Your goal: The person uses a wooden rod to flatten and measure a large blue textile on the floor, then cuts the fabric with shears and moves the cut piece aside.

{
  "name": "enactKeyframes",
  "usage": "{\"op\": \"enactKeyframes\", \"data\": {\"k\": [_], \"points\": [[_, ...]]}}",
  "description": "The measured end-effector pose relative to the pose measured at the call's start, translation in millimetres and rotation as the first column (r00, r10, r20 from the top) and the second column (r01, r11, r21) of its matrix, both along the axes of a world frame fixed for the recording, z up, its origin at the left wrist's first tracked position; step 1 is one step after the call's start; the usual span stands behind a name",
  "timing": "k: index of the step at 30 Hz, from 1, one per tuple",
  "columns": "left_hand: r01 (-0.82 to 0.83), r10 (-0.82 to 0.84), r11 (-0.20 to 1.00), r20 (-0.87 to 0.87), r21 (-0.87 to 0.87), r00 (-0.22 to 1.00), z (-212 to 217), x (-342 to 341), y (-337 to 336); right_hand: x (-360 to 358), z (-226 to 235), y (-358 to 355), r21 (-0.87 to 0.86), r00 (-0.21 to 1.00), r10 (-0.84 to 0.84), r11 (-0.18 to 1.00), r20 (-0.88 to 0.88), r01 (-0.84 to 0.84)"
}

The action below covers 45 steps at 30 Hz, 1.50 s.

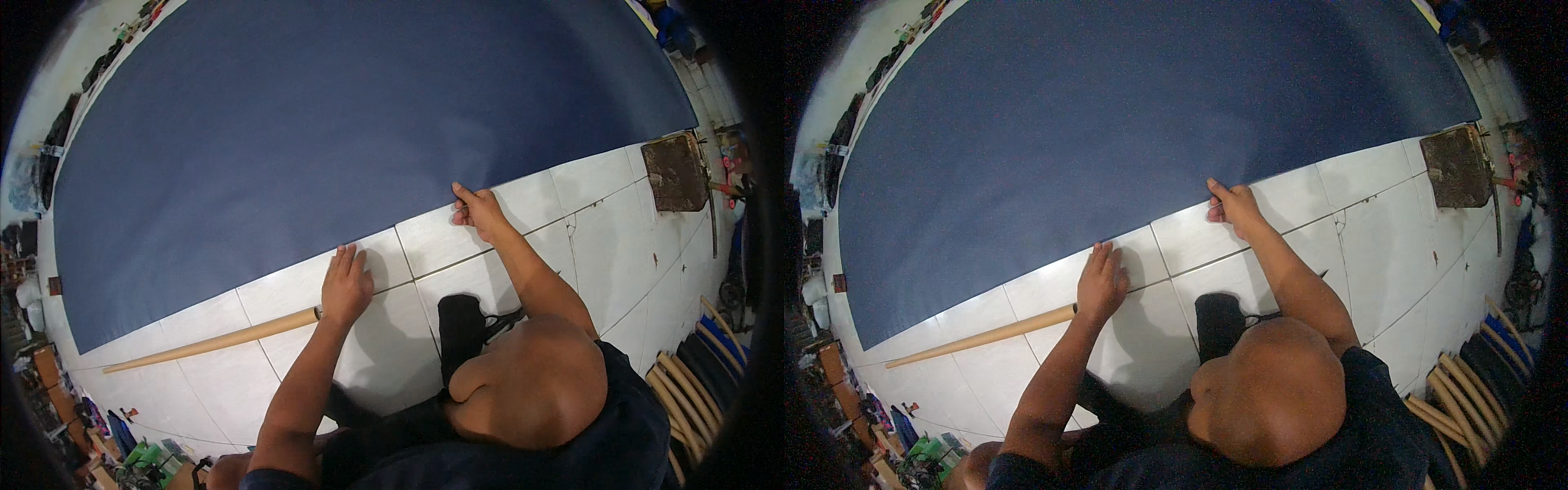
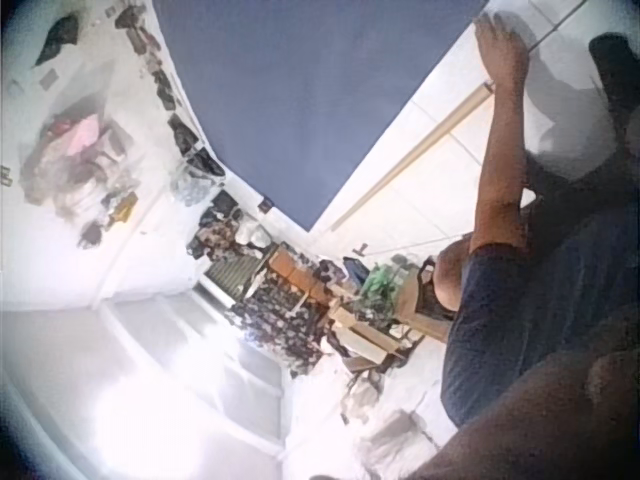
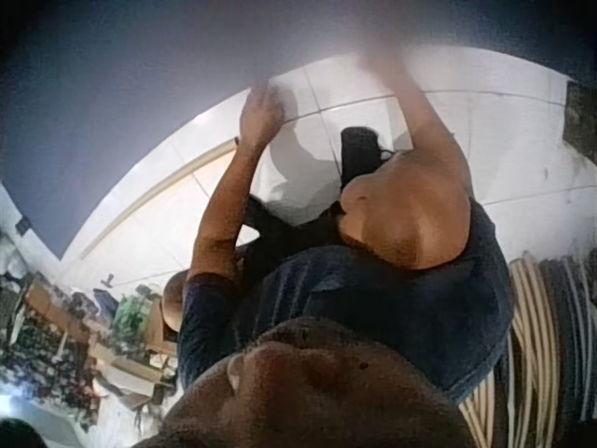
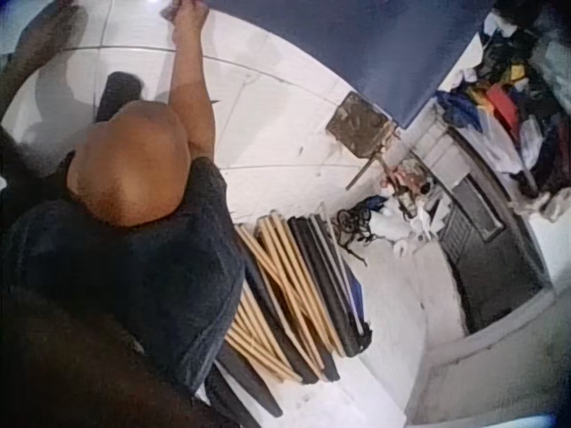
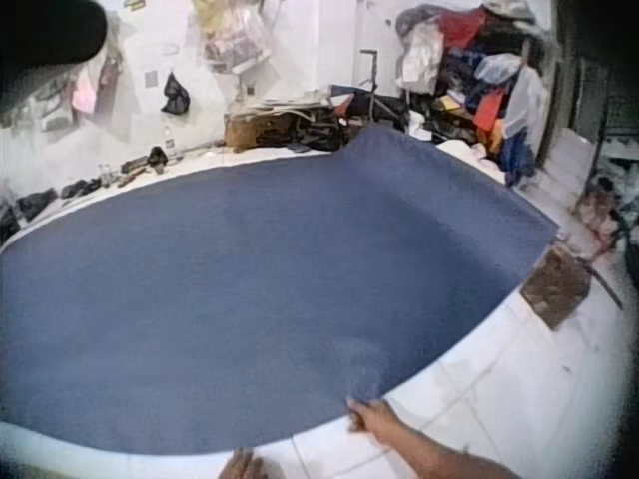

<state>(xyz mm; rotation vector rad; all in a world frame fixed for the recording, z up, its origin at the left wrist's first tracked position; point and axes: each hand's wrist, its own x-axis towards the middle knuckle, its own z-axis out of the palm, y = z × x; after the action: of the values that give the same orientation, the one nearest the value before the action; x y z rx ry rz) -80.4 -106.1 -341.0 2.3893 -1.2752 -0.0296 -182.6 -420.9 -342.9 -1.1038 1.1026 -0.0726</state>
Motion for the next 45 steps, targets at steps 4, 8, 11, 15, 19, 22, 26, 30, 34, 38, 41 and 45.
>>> {"op": "enactKeyframes", "data": {"k": [4, 8, 11, 15, 19, 22, 26, 30, 34, 38, 41, 45], "points": [[-0.048, 0.051, 0.997, -0.048, 0.062, 0.998, 0.7, 23.0, 33.1, 5.6, 1.8, -1.7, 0.054, 0.997, -0.012, 0.998, 0.076, 0.008], [-0.281, 0.274, 0.957, 0.089, 0.069, 0.958, 12.1, 49.6, 38.0, 2.7, 2.5, 1.0, -0.028, 0.990, 0.032, 0.999, 0.139, -0.028], [-0.282, 0.277, 0.957, 0.080, 0.060, 0.957, 10.4, 63.7, 45.1, 5.6, -2.3, 19.4, -0.394, 0.891, 0.450, 0.829, 0.052, -0.396], [-0.275, 0.274, 0.953, 0.030, 0.126, 0.961, 2.1, 67.1, 54.4, 27.3, 3.1, 75.5, -0.865, 0.594, 0.743, 0.040, -0.308, -0.500], [-0.249, 0.251, 0.959, 0.005, 0.138, 0.968, 4.1, 69.3, 54.2, 43.0, -11.0, 96.1, -0.941, 0.586, 0.738, -0.222, -0.334, -0.257], [-0.231, 0.228, 0.961, 0.041, 0.152, 0.973, 2.6, 71.5, 55.7, 45.1, -24.7, 98.1, -0.925, 0.603, 0.704, -0.251, -0.376, -0.284], [-0.227, 0.218, 0.961, 0.069, 0.158, 0.973, 1.2, 72.8, 55.6, 44.6, -29.7, 98.6, -0.945, 0.607, 0.724, -0.256, -0.328, -0.205], [-0.224, 0.211, 0.963, 0.095, 0.152, 0.973, 0.4, 71.9, 55.3, 44.8, -30.3, 96.4, -0.949, 0.621, 0.721, -0.274, -0.309, -0.154], [-0.220, 0.207, 0.965, 0.103, 0.140, 0.973, -1.0, 73.5, 58.0, 43.4, -25.1, 100.7, -0.944, 0.642, 0.695, -0.279, -0.325, -0.176], [-0.169, 0.168, 0.979, 0.022, 0.110, 0.986, 6.5, 80.8, 61.6, 23.1, -14.4, 87.9, -0.984, 0.692, 0.700, -0.126, -0.177, -0.124], [-0.247, 0.247, 0.969, -0.024, -0.025, 0.969, 10.8, 86.2, 76.1, 9.6, 3.2, 64.5, -0.976, 0.798, 0.571, -0.026, -0.191, -0.215], [-0.496, 0.494, 0.856, 0.047, 0.147, 0.868, 3.6, 107.5, 116.3, 26.4, 15.6, 51.0, -0.924, 0.710, 0.607, -0.116, -0.357, -0.365]]}}
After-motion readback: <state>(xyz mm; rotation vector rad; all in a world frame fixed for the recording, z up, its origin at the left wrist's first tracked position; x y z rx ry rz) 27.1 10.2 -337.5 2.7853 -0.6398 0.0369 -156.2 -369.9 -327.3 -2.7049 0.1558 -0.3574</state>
